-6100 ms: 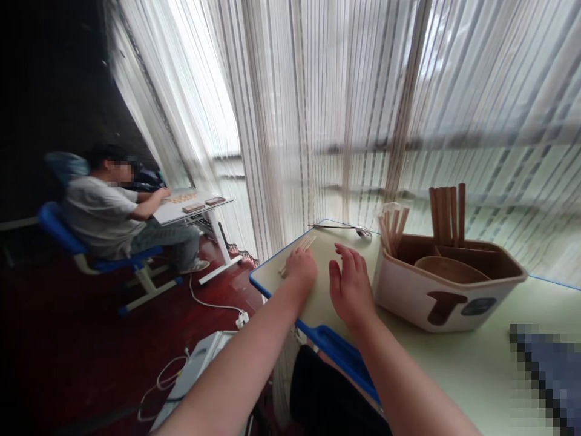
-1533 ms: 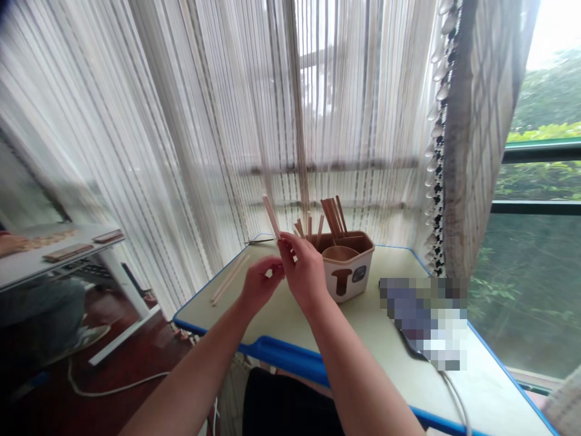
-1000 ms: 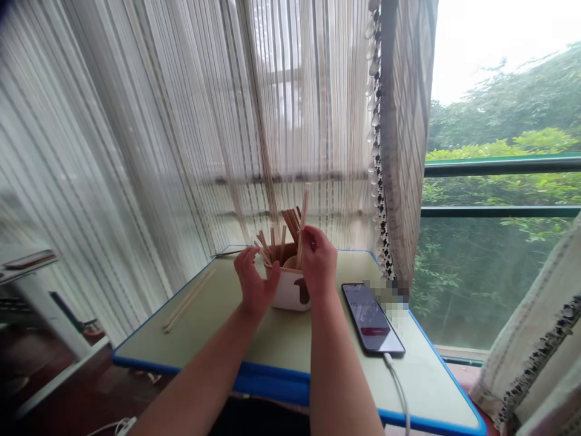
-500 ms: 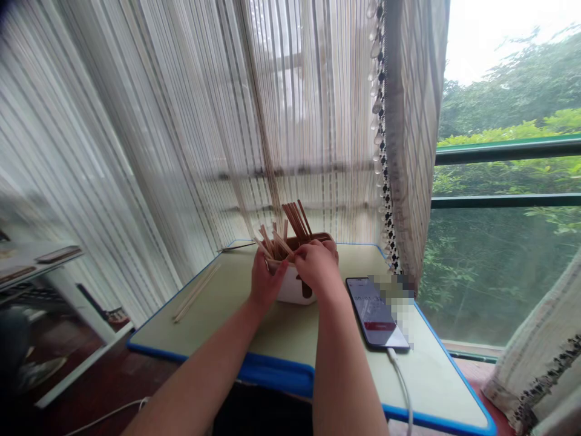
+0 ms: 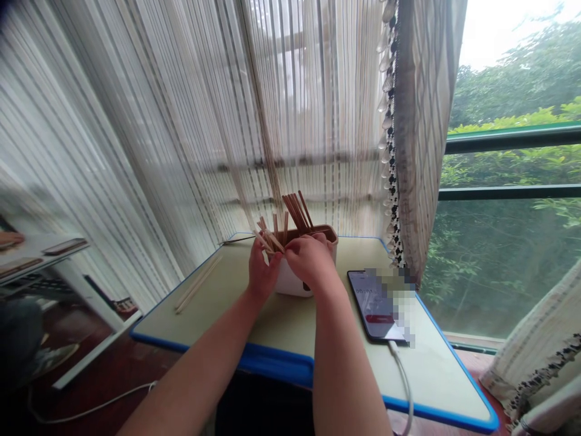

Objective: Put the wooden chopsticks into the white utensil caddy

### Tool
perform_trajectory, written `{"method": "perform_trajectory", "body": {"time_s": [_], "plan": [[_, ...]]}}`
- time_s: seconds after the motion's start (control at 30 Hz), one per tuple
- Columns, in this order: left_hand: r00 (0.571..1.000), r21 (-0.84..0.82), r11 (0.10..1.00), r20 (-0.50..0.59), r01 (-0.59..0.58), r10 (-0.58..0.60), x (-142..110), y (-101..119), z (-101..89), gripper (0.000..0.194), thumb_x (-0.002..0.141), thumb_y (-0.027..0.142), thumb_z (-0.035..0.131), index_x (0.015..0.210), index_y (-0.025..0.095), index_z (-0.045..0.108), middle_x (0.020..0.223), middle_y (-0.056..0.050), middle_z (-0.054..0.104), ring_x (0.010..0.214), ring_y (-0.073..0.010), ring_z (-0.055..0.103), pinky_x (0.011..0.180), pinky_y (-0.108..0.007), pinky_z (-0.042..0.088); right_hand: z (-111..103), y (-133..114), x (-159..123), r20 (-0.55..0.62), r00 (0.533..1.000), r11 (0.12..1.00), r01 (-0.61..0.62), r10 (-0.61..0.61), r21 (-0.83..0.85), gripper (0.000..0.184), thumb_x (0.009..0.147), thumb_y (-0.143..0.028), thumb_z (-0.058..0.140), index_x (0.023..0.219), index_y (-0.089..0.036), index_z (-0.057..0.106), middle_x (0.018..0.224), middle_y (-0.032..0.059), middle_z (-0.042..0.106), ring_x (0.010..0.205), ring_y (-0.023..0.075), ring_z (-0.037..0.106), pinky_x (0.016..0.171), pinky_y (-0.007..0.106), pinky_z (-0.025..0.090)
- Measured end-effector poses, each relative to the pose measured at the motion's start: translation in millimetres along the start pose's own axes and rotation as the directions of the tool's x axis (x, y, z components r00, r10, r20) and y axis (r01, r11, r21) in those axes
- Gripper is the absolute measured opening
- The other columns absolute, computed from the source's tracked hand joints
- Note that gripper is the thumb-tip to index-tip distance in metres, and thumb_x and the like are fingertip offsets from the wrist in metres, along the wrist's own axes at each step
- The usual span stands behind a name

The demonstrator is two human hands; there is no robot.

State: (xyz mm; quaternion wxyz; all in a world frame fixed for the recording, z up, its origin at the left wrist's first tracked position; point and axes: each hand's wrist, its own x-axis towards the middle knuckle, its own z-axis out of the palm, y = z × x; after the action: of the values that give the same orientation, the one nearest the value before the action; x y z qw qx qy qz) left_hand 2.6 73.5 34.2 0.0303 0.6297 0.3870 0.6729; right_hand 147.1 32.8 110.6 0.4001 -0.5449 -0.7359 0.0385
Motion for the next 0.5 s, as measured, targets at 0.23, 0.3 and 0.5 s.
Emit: {"method": "perform_trajectory", "body": {"time_s": [0.23, 0.3, 0.5], "plan": [[1.0, 0.0, 1.0, 0.002, -0.024, 0.024, 1, -2, -1.3, 0.056, 0.079, 0.038, 0.057, 0.129, 0.019, 0.041, 0.129, -0.014, 0.05, 0.118, -0.0262, 0.047, 0.098, -0.042, 0.038, 4, 1, 1, -0.025, 1.0, 1.0, -0.001, 0.001, 0.004, 0.02, 0.075, -0.036, 0.055, 0.078, -0.03, 0.074, 0.086, 0.0021, 0.07, 0.094, 0.0278, 0.049, 0.081, 0.04, 0.036], [1.0, -0.041, 0.999, 0.011, 0.005, -0.004, 2, 0, -1.3, 0.05, 0.078, 0.037, 0.059, 0.123, 0.02, 0.047, 0.127, -0.012, 0.051, 0.118, -0.0263, 0.047, 0.099, -0.042, 0.036, 5, 2, 2, -0.029, 1.0, 1.0, 0.006, -0.006, 0.004, 0.02, 0.074, -0.035, 0.055, 0.078, -0.029, 0.074, 0.086, 0.002, 0.069, 0.094, 0.0271, 0.049, 0.082, 0.039, 0.036], [0.959, -0.419, 0.864, 0.168, 0.278, -0.227, 24, 3, -3.8, 0.039, 0.076, 0.035, 0.058, 0.111, 0.02, 0.057, 0.11, -0.007, 0.061, 0.104, -0.0247, 0.056, 0.091, -0.038, 0.041, 9, 3, 5, -0.168, 0.986, 1.0, -0.02, 0.023, 0.023, 0.026, 0.074, -0.025, 0.051, 0.089, -0.023, 0.072, 0.092, 0.0052, 0.069, 0.098, 0.0261, 0.051, 0.085, 0.038, 0.04]]}}
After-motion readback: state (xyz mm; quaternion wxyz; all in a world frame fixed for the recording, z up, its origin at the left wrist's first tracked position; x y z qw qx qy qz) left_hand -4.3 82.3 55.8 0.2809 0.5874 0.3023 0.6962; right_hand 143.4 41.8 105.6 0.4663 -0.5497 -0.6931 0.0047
